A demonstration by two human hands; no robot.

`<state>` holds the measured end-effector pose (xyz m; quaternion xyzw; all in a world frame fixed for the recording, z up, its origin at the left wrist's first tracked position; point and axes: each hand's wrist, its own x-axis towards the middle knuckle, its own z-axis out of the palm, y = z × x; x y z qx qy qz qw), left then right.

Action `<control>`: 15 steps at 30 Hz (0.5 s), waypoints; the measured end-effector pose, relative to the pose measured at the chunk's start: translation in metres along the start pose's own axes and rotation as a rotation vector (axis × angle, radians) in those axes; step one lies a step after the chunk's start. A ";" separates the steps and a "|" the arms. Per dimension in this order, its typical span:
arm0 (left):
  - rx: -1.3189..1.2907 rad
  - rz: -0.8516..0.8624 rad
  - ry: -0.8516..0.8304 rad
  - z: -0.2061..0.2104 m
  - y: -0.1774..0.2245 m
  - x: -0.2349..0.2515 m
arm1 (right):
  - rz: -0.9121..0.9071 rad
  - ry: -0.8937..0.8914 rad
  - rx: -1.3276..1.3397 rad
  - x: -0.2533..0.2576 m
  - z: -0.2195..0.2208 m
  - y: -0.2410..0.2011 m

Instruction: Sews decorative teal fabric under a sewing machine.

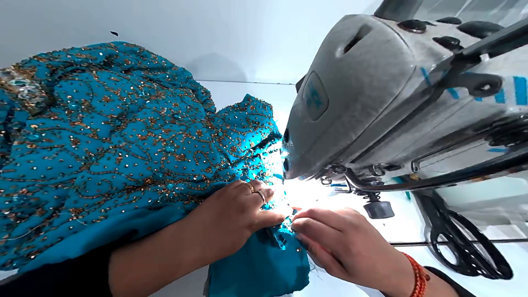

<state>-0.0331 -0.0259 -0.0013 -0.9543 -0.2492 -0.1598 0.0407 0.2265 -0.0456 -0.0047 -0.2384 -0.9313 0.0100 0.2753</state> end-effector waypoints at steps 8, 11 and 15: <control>0.008 -0.005 0.007 -0.001 -0.002 0.002 | 0.015 0.010 -0.025 0.000 0.001 0.001; 0.003 -0.006 -0.007 -0.001 -0.005 0.003 | 0.027 0.014 -0.036 0.001 0.002 0.001; 0.005 -0.011 0.018 -0.002 -0.008 0.004 | 0.036 0.025 -0.043 0.003 0.003 0.003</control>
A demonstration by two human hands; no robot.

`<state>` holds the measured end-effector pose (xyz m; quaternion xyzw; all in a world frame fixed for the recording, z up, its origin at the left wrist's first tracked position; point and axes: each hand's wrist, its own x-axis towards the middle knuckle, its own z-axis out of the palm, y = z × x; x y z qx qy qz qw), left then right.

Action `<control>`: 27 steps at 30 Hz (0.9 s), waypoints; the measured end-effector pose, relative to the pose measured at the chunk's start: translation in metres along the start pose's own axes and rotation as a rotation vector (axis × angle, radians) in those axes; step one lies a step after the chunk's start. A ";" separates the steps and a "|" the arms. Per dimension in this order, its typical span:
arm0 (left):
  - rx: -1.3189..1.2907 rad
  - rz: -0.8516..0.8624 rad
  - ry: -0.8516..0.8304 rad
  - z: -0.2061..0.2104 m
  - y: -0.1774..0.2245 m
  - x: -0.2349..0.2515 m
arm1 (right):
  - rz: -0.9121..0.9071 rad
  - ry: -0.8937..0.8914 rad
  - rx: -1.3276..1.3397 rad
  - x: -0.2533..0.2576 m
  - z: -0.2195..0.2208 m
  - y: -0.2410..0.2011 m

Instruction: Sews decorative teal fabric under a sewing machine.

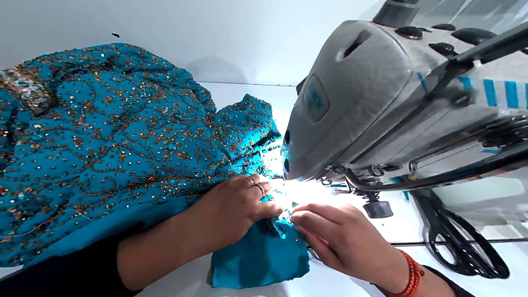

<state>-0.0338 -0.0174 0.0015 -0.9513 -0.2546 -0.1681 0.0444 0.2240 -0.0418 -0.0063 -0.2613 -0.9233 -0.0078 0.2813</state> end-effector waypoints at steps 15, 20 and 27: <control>-0.014 -0.064 0.059 -0.012 0.044 -0.004 | -0.154 0.128 0.027 -0.007 0.006 0.014; 0.002 -0.202 0.177 0.012 0.056 -0.002 | -0.163 0.137 0.059 -0.007 0.006 0.015; -0.012 -0.133 0.212 0.017 0.045 -0.003 | -0.174 0.163 0.131 -0.009 0.005 0.020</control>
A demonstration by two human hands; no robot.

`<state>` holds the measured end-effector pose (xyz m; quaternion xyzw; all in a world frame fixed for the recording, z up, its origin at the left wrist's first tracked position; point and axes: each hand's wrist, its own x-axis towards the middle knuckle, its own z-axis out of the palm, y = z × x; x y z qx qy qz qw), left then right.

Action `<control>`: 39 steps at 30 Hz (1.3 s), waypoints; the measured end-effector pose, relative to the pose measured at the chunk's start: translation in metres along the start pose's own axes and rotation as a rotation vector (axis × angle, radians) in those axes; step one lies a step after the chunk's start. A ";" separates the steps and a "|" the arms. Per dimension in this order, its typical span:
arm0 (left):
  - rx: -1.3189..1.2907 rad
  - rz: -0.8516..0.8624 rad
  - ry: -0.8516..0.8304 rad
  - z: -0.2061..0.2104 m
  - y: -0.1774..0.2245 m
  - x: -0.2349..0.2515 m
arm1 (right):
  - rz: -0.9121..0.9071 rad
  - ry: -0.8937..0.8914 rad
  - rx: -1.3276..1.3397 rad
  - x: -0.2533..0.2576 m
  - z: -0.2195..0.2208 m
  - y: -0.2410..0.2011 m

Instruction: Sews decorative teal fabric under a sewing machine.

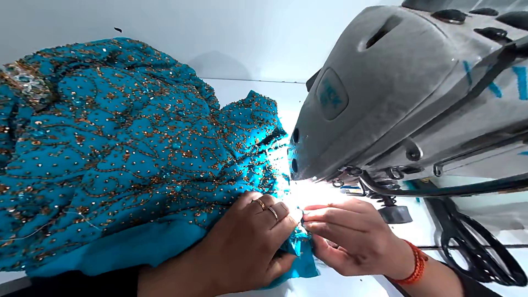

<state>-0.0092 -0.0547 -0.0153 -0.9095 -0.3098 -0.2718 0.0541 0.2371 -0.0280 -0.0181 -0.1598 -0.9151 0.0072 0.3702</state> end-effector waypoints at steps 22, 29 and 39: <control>-0.014 0.031 -0.009 -0.001 -0.003 -0.003 | 0.124 -0.113 -0.085 -0.002 0.000 0.010; -0.004 0.026 -0.014 -0.001 -0.004 -0.001 | 0.112 -0.077 -0.068 -0.001 0.000 0.008; -0.008 0.018 -0.029 0.000 -0.011 0.005 | 0.141 -0.072 -0.095 -0.002 0.000 0.009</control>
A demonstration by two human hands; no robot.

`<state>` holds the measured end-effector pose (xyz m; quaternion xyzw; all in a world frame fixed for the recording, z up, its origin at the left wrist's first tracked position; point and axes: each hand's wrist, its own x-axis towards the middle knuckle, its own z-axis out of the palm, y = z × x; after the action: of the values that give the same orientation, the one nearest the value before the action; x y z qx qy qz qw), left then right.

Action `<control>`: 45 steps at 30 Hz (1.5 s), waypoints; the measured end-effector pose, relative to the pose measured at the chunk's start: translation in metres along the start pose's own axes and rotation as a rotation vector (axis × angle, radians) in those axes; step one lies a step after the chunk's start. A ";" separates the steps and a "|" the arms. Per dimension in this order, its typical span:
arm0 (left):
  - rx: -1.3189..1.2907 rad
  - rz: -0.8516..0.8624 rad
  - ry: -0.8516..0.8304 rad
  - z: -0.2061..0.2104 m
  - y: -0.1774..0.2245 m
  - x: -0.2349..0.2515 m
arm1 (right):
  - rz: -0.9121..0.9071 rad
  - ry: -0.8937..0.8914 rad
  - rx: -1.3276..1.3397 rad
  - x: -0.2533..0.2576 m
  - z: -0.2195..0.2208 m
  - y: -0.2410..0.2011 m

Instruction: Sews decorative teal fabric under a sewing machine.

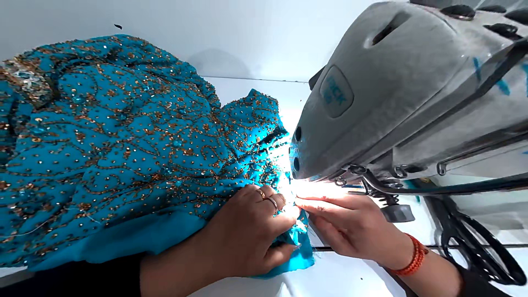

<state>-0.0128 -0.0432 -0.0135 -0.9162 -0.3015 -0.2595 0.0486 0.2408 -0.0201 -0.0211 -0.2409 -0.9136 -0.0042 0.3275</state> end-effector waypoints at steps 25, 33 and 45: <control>-0.041 -0.045 -0.044 0.001 -0.004 0.003 | 0.058 -0.011 -0.120 0.005 0.001 -0.004; -0.038 -0.056 -0.057 0.001 -0.005 0.004 | 0.061 0.005 -0.132 0.005 0.003 -0.004; -0.034 -0.058 -0.045 0.001 -0.007 0.005 | 0.089 0.010 -0.158 0.005 0.003 -0.005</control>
<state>-0.0131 -0.0345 -0.0119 -0.9133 -0.3245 -0.2454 0.0188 0.2334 -0.0219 -0.0199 -0.3065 -0.8972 -0.0631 0.3117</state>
